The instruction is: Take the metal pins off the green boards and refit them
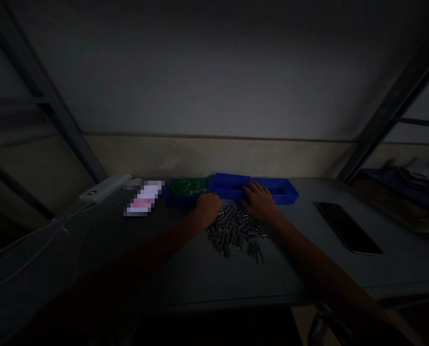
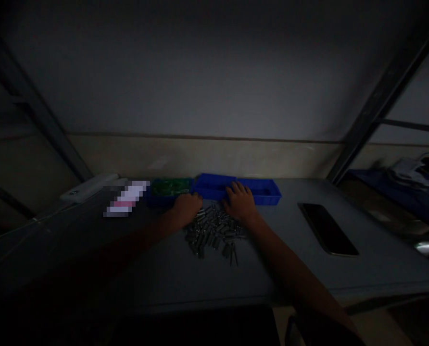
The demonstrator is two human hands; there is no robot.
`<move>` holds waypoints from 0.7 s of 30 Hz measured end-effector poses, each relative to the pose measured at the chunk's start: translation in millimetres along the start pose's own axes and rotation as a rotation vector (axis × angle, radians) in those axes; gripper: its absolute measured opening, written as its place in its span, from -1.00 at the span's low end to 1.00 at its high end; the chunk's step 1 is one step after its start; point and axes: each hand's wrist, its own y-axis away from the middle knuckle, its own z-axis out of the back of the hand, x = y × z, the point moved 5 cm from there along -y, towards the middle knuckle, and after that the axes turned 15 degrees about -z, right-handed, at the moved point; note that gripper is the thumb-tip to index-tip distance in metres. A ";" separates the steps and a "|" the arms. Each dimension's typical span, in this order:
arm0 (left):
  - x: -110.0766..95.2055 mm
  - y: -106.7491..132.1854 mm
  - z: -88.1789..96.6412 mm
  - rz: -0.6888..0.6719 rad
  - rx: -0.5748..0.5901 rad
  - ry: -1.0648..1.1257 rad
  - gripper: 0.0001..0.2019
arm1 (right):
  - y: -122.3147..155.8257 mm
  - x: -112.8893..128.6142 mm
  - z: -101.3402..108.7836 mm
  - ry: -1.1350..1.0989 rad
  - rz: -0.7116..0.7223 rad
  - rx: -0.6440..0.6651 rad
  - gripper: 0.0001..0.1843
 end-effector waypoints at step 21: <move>-1.0 35.0 -9.5 -0.100 -0.595 0.244 -0.84 | 10.6 -17.6 6.9 -0.208 0.081 0.145 -0.70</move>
